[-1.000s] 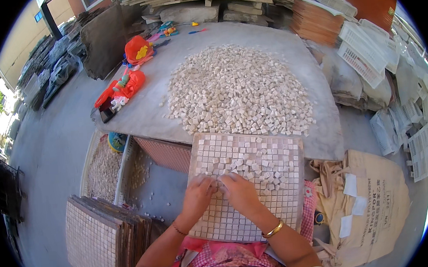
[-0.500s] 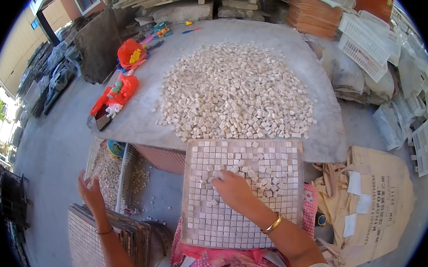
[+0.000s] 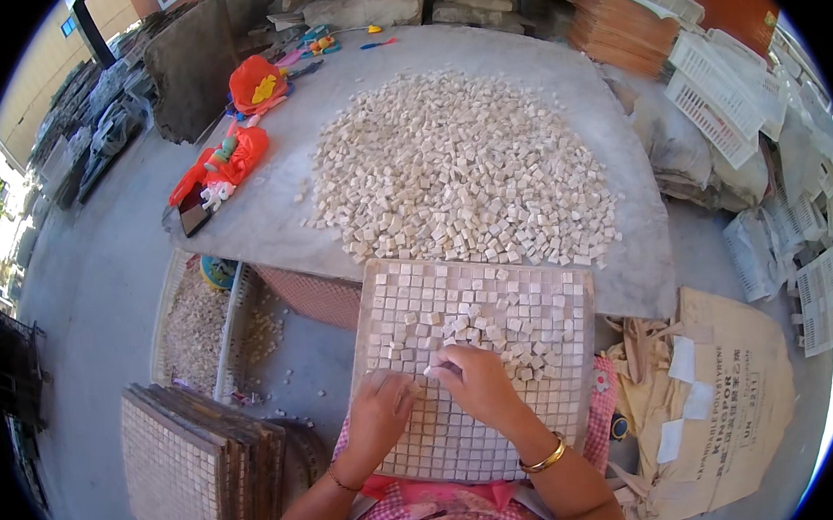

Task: The person arranges small, light-colored square tiles onto a grid-like board. They pick up tiles from a large pile on the table and place them into empty slots on the board, filling the grid one by one. The person occasionally adjusts the tiles to ensure they fit properly within the grid.

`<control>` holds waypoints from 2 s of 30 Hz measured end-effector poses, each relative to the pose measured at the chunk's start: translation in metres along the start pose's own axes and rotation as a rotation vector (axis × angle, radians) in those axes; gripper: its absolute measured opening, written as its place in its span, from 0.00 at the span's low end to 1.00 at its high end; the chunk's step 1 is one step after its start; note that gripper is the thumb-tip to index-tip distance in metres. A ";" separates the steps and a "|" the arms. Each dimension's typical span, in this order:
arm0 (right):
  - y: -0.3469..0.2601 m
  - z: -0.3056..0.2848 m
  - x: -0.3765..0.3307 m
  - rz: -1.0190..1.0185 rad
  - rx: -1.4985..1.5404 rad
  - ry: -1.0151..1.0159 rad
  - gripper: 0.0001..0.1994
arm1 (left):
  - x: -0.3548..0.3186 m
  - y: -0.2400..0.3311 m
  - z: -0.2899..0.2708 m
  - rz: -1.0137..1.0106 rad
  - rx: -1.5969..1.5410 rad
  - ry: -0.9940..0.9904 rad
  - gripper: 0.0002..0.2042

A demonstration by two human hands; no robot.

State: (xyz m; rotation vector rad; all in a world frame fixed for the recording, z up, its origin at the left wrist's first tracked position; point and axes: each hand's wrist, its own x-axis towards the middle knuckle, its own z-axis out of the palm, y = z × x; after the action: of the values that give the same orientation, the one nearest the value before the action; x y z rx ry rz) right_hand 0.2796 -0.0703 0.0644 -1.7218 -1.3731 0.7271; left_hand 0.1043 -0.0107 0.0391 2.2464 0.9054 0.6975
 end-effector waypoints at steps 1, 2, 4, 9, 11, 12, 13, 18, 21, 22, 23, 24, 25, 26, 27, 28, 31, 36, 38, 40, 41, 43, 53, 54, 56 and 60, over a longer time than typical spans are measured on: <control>-0.002 0.003 0.001 -0.020 0.008 -0.005 0.07 | 0.000 -0.003 -0.005 -0.002 -0.043 0.018 0.08; -0.003 0.009 0.001 -0.041 0.024 -0.018 0.07 | -0.006 -0.006 -0.015 -0.062 -0.033 0.047 0.08; -0.007 0.020 0.000 -0.063 0.013 -0.067 0.06 | -0.013 -0.016 -0.038 -0.169 -0.022 0.100 0.07; -0.030 0.063 -0.024 -0.058 -0.105 -0.276 0.07 | -0.066 -0.024 -0.060 -0.199 -0.012 -0.045 0.06; -0.029 0.076 -0.035 -0.077 -0.160 -0.298 0.08 | -0.081 -0.024 -0.057 -0.137 -0.031 -0.073 0.06; -0.031 0.079 -0.039 -0.077 -0.194 -0.303 0.08 | -0.086 -0.023 -0.056 -0.130 -0.073 -0.069 0.06; -0.033 0.083 -0.041 -0.077 -0.227 -0.308 0.07 | -0.089 -0.024 -0.057 -0.130 -0.064 -0.070 0.06; -0.033 0.089 -0.046 -0.094 -0.356 -0.327 0.06 | -0.092 -0.026 -0.051 -0.124 -0.040 -0.078 0.06; -0.031 0.093 -0.049 -0.130 -0.373 -0.286 0.06 | -0.089 -0.024 -0.052 -0.157 -0.046 -0.086 0.06; -0.030 0.093 -0.050 -0.141 -0.371 -0.265 0.06 | -0.089 -0.024 -0.051 -0.158 -0.055 -0.078 0.06; -0.030 0.094 -0.050 -0.168 -0.396 -0.266 0.06 | -0.090 -0.025 -0.051 -0.160 -0.061 -0.071 0.06; -0.031 0.093 -0.050 -0.195 -0.421 -0.267 0.06 | -0.091 -0.026 -0.051 -0.163 -0.068 -0.064 0.05; -0.031 0.093 -0.051 -0.222 -0.446 -0.267 0.06 | -0.093 -0.029 -0.048 -0.141 -0.055 -0.071 0.05; -0.031 0.094 -0.051 -0.225 -0.448 -0.270 0.06 | -0.096 -0.033 -0.045 -0.119 -0.043 -0.077 0.05; -0.030 0.094 -0.052 -0.228 -0.450 -0.272 0.06 | -0.097 -0.035 -0.042 -0.097 -0.030 -0.084 0.05; -0.029 0.094 -0.053 -0.231 -0.453 -0.274 0.06 | -0.098 -0.037 -0.042 -0.074 -0.014 -0.082 0.05; -0.020 0.084 -0.053 -0.217 -0.239 -0.237 0.05 | -0.097 -0.038 -0.043 -0.018 0.011 -0.069 0.04; -0.018 0.062 -0.050 -0.068 -0.168 -0.177 0.05 | -0.098 -0.037 -0.043 -0.057 0.011 0.009 0.09; -0.017 0.060 -0.050 -0.082 -0.146 -0.151 0.05 | -0.094 -0.032 -0.043 -0.068 0.060 0.093 0.14; -0.016 0.062 -0.051 -0.110 -0.123 -0.132 0.05 | -0.085 -0.023 -0.041 -0.121 0.082 0.169 0.18; -0.016 0.061 -0.050 -0.105 -0.121 -0.131 0.05 | -0.079 -0.017 -0.039 -0.172 0.078 0.208 0.20; -0.016 0.059 -0.049 -0.096 -0.119 -0.128 0.05 | -0.075 -0.019 -0.030 -0.248 0.063 0.236 0.21; 0.012 0.015 -0.033 -0.038 -0.285 0.206 0.05 | -0.075 -0.043 -0.009 -0.489 -0.320 0.066 0.18; 0.011 0.014 -0.028 -0.102 -0.298 0.192 0.08 | -0.070 -0.035 -0.019 -0.536 -0.337 0.027 0.18; 0.009 0.018 -0.019 -0.146 -0.372 0.195 0.09 | -0.071 -0.039 -0.022 -0.583 -0.474 0.015 0.19; 0.013 0.024 -0.010 -0.149 -0.504 0.168 0.12 | -0.077 -0.061 -0.015 -0.633 -0.863 0.047 0.19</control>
State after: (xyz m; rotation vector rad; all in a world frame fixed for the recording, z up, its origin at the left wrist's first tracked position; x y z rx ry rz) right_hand 0.2638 -0.0754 0.0401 -1.9778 -1.6359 0.1497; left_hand 0.0207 -0.0269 -0.0115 1.1099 1.0058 0.6595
